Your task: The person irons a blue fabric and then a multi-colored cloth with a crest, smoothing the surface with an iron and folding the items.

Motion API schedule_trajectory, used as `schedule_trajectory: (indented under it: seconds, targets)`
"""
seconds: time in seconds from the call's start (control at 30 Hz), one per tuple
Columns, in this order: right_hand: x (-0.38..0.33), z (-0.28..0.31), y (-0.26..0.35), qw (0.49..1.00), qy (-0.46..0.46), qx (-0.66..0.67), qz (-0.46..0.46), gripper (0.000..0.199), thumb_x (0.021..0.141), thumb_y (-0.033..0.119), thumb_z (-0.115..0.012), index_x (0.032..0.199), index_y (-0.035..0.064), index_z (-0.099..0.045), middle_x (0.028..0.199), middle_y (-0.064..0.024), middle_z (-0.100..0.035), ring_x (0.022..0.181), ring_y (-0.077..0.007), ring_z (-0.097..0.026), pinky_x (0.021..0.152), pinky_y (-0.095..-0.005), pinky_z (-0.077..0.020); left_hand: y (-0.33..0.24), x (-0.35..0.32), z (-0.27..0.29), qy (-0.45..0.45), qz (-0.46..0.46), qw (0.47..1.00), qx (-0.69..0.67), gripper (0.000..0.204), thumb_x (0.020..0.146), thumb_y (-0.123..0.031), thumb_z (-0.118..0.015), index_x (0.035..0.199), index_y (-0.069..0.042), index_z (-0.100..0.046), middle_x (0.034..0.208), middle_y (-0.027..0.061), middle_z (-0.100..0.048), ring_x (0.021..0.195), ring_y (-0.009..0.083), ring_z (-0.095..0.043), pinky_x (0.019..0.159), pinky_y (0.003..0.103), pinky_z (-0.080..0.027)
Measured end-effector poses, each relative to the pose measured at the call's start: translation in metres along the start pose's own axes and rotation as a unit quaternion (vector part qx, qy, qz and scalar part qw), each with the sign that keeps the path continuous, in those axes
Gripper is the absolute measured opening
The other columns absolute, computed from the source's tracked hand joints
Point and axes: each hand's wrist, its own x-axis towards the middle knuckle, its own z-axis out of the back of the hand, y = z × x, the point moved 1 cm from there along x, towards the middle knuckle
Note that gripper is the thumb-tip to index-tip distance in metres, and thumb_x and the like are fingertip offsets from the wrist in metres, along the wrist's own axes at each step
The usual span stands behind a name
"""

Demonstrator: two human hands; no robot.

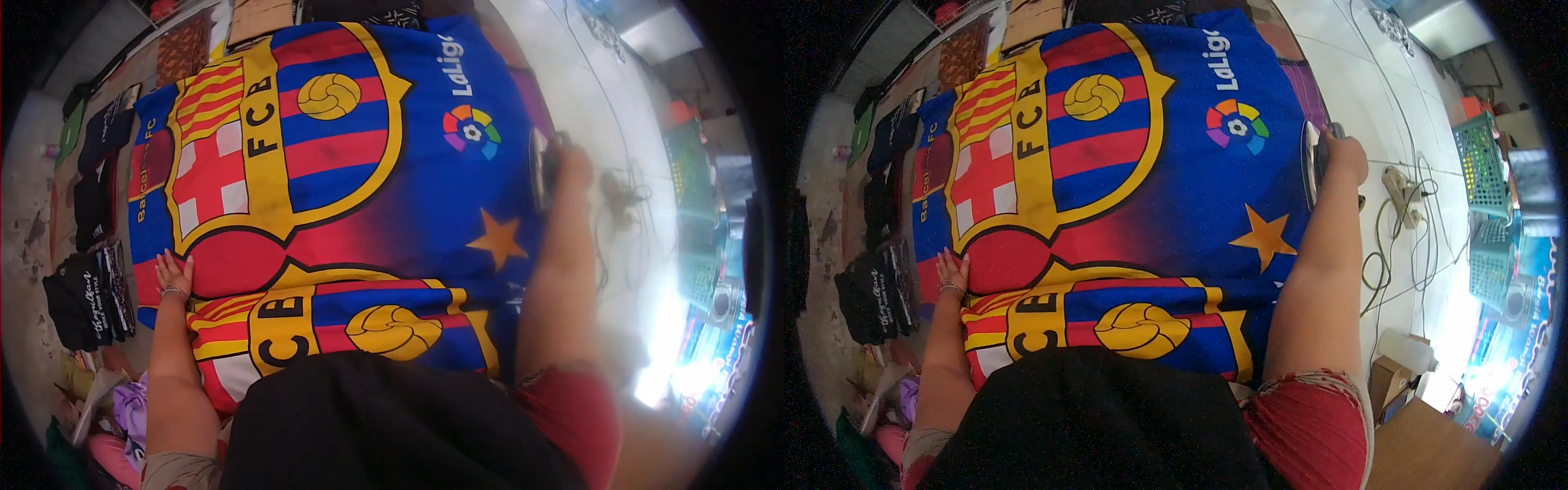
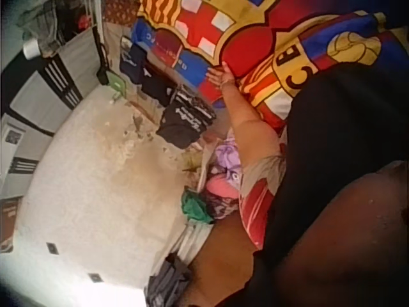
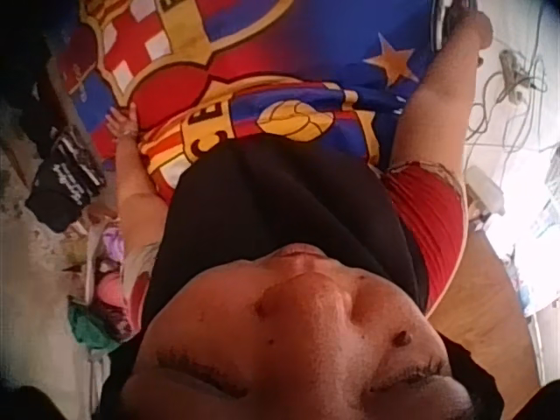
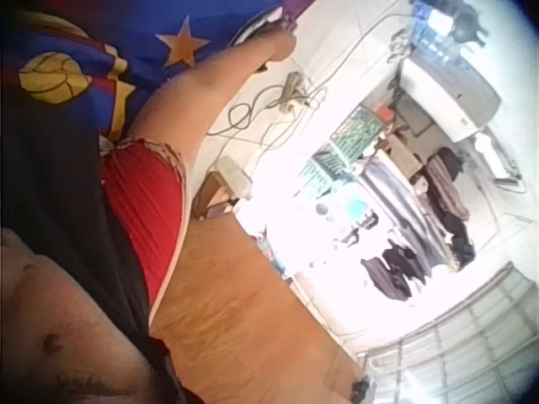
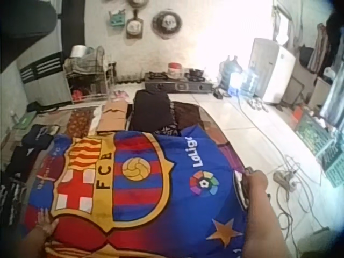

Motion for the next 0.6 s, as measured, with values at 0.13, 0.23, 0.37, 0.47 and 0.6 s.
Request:
schedule_trajectory:
  seconds: [0.13, 0.23, 0.37, 0.47, 0.6]
  targets:
    - [0.009, -0.018, 0.009, 0.978, 0.124, 0.059, 0.158, 0.062, 0.069, 0.061, -0.058, 0.095, 0.0059, -0.067, 0.094, -0.0184, -0.064, 0.091, -0.0327, -0.062, 0.078, -0.0402, -0.0474, -0.001, -0.008, 0.006, -0.002, 0.014, 1.0, -0.017, 0.084, 0.079, -0.07, -0.036, 0.143, -0.028, -0.002, 0.15, -0.0005, 0.002, 0.138, 0.0252, -0.004, 0.104, 0.059, -0.014]
    - [-0.142, 0.037, 0.072, 0.915, 0.176, 0.018, 0.362, 0.049, 0.066, 0.052, -0.067, 0.086, 0.0077, -0.067, 0.082, -0.0154, -0.065, 0.079, -0.0293, -0.063, 0.07, -0.0392, -0.0487, 0.009, -0.014, 0.006, 0.003, 0.02, 1.0, 0.007, 0.084, 0.079, -0.071, -0.035, 0.143, -0.028, -0.002, 0.15, -0.0015, 0.003, 0.138, 0.0244, -0.003, 0.104, 0.059, -0.014]
    - [-0.234, 0.015, 0.092, 0.801, 0.131, 0.016, 0.584, 0.055, 0.064, 0.063, -0.062, 0.081, 0.01, -0.063, 0.07, -0.0115, -0.063, 0.069, -0.0293, -0.063, 0.063, -0.0414, -0.0479, 0.018, 0.005, -0.009, -0.008, 0.003, 1.0, 0.003, 0.085, 0.079, -0.071, -0.034, 0.143, -0.027, -0.002, 0.15, -0.0002, 0.003, 0.138, 0.0252, -0.003, 0.104, 0.058, -0.015]
    - [-0.211, 0.02, 0.132, 0.868, 0.135, 0.007, 0.477, 0.052, 0.067, 0.059, -0.061, 0.081, 0.0086, -0.064, 0.074, -0.0115, -0.064, 0.073, -0.0295, -0.063, 0.066, -0.0416, -0.0483, 0.066, 0.031, -0.03, -0.024, -0.004, 0.999, 0.044, 0.086, 0.079, -0.072, -0.033, 0.143, -0.026, -0.001, 0.15, 0.0007, 0.003, 0.138, 0.0261, -0.003, 0.104, 0.058, -0.015]
    - [-0.081, 0.002, 0.126, 0.979, 0.016, 0.038, 0.199, 0.052, 0.076, 0.056, -0.054, 0.089, 0.0078, -0.068, 0.09, -0.0149, -0.065, 0.085, -0.0316, -0.063, 0.071, -0.0407, -0.0495, 0.013, 0.01, -0.009, -0.002, -0.007, 1.0, 0.016, 0.086, 0.078, -0.072, -0.033, 0.143, -0.026, 0.0, 0.15, 0.0007, 0.004, 0.138, 0.0266, -0.003, 0.104, 0.058, -0.014]
